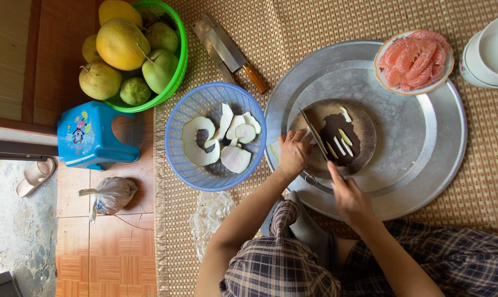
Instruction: The person sits on a mat and uses a knife to slice and dice a white vegetable on a wooden cutting board. The chopped pieces are transferred into a white bowl. A basket of whole fruits and a bowl of pink fruit segments are visible nearby.
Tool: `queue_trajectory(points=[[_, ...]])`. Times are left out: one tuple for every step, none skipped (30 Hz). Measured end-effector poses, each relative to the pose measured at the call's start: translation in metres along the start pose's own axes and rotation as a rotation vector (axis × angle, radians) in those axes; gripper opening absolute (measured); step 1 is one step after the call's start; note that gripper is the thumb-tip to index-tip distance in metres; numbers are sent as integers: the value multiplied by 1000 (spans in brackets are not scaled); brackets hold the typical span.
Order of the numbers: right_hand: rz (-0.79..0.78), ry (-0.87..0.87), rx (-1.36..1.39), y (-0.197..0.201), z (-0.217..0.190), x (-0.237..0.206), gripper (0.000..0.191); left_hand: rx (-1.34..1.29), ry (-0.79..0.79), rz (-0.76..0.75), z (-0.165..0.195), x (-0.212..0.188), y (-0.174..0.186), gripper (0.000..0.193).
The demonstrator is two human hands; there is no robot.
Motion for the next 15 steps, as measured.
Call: queue_trajectory(points=[[123,63,8,7,-7,8,58,34,-3,-6,2,1,0,38],[64,26,-10,0,-5,13,58,61,-9,-16,4,1,1,37],[4,-14,-30,-6,-2,16,58,84,-15,-28,6,1,2,37],[-58,-56,-50,-10,1,17,58,107,-21,-43,8,0,3,37],[-51,-32,-16,-6,-2,14,59,102,-33,-53,10,1,4,39],[-44,-6,17,1,-2,8,60,96,-45,-59,11,3,6,41],[-39,19,52,7,-4,0,61,91,-55,-68,11,4,8,43],[-29,31,55,16,-4,-11,63,92,-48,-103,10,5,6,43],[-19,46,58,25,-4,-22,65,95,-40,-133,8,7,4,43],[-7,65,62,32,-5,-30,67,100,-32,-161,5,9,4,43],[-90,-4,55,31,3,-38,67,88,-30,-163,3,11,4,43],[-175,-75,48,30,11,-49,67,76,-26,-169,2,11,5,43],[-263,-147,40,28,19,-58,67,63,-21,-177,0,11,4,43],[-242,-156,36,32,22,-62,67,61,-23,-166,0,10,5,42],[-220,-164,32,36,24,-65,67,60,-26,-154,0,10,5,42]])
Point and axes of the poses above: each hand's wrist, its own x-axis towards the middle knuckle, its own y-axis out of the back of the hand, z = x × y, the point moved 9 cm from there along x, towards the middle knuckle, and after that the axes turned 9 degrees about -x, right-handed, at the moved point
